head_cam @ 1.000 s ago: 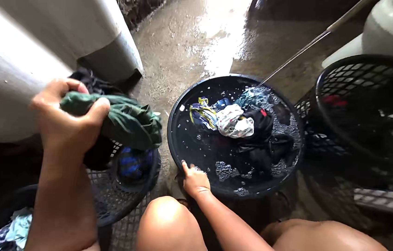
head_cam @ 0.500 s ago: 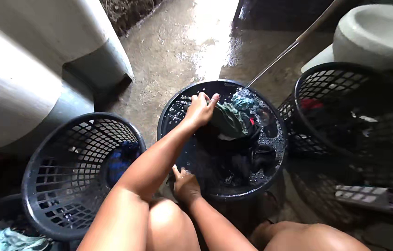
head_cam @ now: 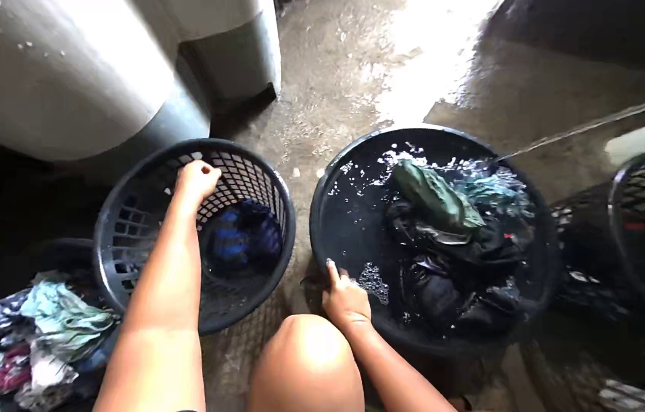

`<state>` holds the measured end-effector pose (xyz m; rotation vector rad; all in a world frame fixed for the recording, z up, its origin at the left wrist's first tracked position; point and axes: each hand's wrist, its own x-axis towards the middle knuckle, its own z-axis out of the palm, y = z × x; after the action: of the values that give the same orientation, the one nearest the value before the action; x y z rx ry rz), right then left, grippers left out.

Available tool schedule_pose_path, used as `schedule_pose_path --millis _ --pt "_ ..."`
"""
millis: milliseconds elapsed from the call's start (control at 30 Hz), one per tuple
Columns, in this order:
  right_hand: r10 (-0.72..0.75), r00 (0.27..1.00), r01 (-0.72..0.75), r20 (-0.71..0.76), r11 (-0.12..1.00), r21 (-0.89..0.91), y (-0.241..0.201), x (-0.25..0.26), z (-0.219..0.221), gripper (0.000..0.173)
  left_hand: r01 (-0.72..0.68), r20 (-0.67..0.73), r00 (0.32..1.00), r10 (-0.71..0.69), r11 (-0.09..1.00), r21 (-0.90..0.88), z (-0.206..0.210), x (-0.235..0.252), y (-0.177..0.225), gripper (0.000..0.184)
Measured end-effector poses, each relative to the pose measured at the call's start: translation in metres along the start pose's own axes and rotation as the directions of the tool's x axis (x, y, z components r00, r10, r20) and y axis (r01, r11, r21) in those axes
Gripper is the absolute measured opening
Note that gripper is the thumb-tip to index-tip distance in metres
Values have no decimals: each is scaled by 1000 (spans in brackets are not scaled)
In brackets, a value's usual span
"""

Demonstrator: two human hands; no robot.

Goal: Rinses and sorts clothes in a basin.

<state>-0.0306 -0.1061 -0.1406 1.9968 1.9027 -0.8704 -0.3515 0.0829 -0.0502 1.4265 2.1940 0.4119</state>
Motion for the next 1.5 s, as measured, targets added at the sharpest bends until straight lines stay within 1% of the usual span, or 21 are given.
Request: schedule_pose_path --millis 67,100,167,233,333,400,433,500,567,633,733,833,900,967,1100,1200,1300,1367,1400,1433,1500 --pt "4 1000 -4 -2 1000 -25 -1 1 0 75 89 102 989 -103 987 131 30 8 -50 45" --pt "4 1000 -4 -8 1000 -28 -2 1 0 75 109 174 975 -138 980 165 50 11 -71 49" --pt "1 1000 -2 -24 999 -33 -2 2 1 75 80 306 941 -143 974 211 92 16 -106 63" --pt "6 1000 -7 -30 999 -42 -3 3 3 75 19 354 929 -109 969 248 127 18 -122 85" --pt "6 999 -8 -37 999 -49 -2 4 5 76 -46 350 936 -41 971 236 157 28 -115 119" --pt "8 1000 -9 -23 999 -52 -2 4 4 77 -46 352 936 -26 980 193 172 33 -102 126" --pt "7 1000 -8 -24 998 -58 -3 4 4 77 -20 362 930 -59 977 211 182 31 -96 126" --pt "-3 998 -1 -59 998 -60 -2 5 9 77 29 347 926 -149 944 328 206 20 -93 132" --pt "-6 998 2 -68 998 -59 -1 4 10 76 46 315 929 -195 904 425 221 12 -100 131" --pt "-3 998 0 -58 998 -61 -1 4 8 75 37 307 930 -202 882 469 222 11 -107 128" --pt "4 999 -6 -45 998 -59 -2 5 4 75 20 281 945 -167 888 460 216 19 -111 123" --pt "-3 998 0 -62 999 -49 0 4 9 76 -17 290 948 -134 885 465 208 18 -107 110" --pt "-5 998 2 -57 999 -50 0 5 8 76 -16 260 958 -117 889 458 210 14 -101 105" --pt "2 999 -3 -36 999 -49 -1 5 7 77 17 242 961 -135 901 434 217 9 -99 106" --pt "-1 999 -1 -39 999 -43 0 4 6 77 73 255 948 -192 909 411 227 8 -98 108" --pt "-1 999 -1 -40 999 -32 0 4 6 78 45 245 961 -131 944 328 220 10 -112 99" --pt "-5 1000 4 -29 1000 -26 0 3 5 78 69 195 977 -92 990 121 223 11 -126 88" --pt "-20 999 19 -45 1000 -21 1 4 9 76 90 183 978 -99 994 57 225 4 -125 85" --pt "-25 998 24 -52 1000 -16 2 4 9 76 92 225 968 -107 993 74 223 0 -120 85" --pt "-27 998 26 -57 1000 -10 2 4 10 75 81 304 946 -112 990 114 218 -4 -116 84" --pt "-23 999 22 -50 1000 -12 2 3 8 75 -21 494 866 -74 983 184 207 -6 -112 74"
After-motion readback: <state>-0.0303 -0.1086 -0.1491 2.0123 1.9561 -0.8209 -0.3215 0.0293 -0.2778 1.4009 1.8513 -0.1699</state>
